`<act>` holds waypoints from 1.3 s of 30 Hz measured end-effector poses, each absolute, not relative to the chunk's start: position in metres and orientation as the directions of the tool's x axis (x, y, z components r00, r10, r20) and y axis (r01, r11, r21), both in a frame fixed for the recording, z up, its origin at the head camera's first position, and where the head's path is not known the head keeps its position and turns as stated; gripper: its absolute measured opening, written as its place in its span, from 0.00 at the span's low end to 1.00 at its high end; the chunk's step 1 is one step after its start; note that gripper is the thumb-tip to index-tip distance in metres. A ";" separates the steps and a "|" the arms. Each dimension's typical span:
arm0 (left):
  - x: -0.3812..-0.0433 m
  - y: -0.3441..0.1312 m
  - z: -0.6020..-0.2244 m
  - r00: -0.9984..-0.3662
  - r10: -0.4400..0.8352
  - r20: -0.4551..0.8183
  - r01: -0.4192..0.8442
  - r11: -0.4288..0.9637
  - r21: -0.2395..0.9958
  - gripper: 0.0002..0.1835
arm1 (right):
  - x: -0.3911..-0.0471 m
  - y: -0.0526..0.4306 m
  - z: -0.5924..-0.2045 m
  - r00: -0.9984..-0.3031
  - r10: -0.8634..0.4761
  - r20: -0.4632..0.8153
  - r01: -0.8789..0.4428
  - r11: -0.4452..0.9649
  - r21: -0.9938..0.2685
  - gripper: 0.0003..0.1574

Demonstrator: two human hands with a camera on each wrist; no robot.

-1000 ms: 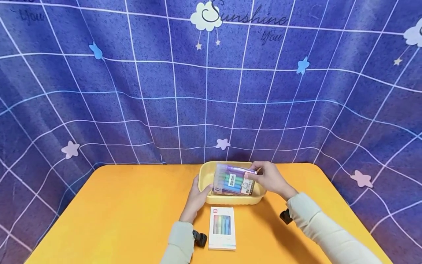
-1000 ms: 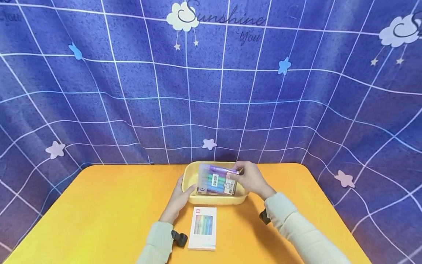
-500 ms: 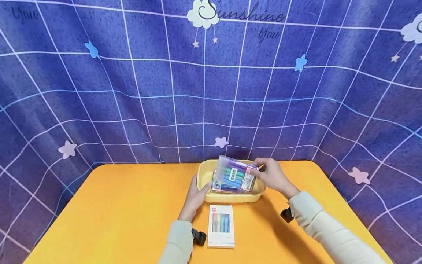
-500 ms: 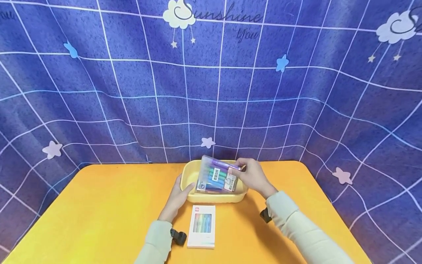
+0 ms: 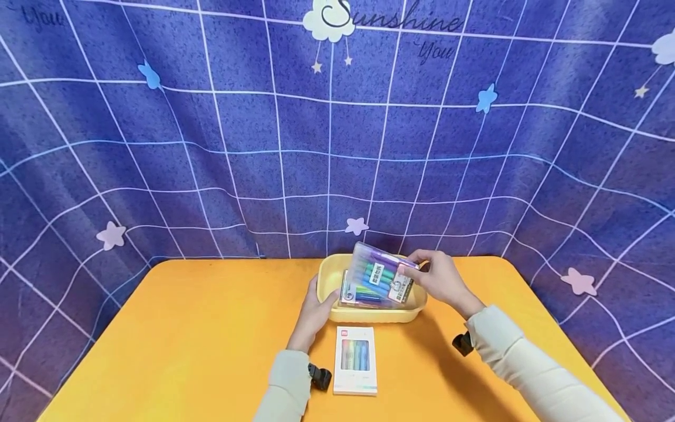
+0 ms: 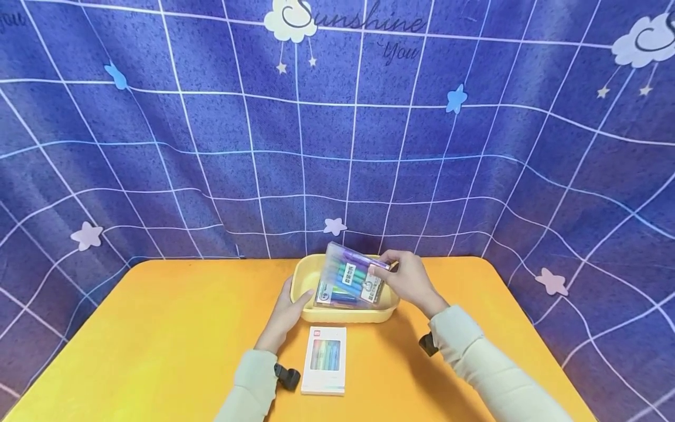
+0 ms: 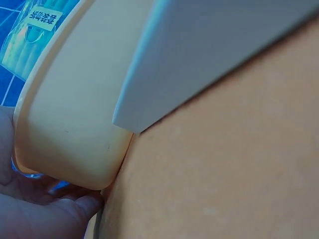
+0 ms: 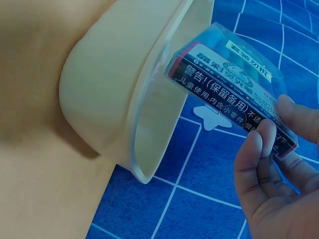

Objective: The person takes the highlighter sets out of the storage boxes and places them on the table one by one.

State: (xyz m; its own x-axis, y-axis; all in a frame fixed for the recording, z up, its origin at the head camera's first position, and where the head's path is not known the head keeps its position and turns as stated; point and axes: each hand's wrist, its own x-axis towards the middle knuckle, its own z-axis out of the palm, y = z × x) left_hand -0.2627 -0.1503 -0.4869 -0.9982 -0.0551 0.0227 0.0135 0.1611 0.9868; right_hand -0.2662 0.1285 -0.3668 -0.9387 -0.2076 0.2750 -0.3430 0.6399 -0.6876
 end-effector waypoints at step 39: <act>-0.260 -0.149 -0.487 -0.998 -0.061 0.027 0.017 0.172 0.985 0.39 | -0.230 0.148 -0.374 -0.961 -0.106 0.256 -0.266 0.611 -0.745 0.14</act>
State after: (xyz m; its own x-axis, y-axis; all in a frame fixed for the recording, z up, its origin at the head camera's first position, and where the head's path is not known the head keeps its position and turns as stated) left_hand -0.2601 -0.1493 -0.4874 -0.9977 -0.0612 0.0275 0.0166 0.1719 0.9850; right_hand -0.2304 0.1480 -0.3740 -0.9608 -0.1060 0.2562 -0.2662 0.6113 -0.7453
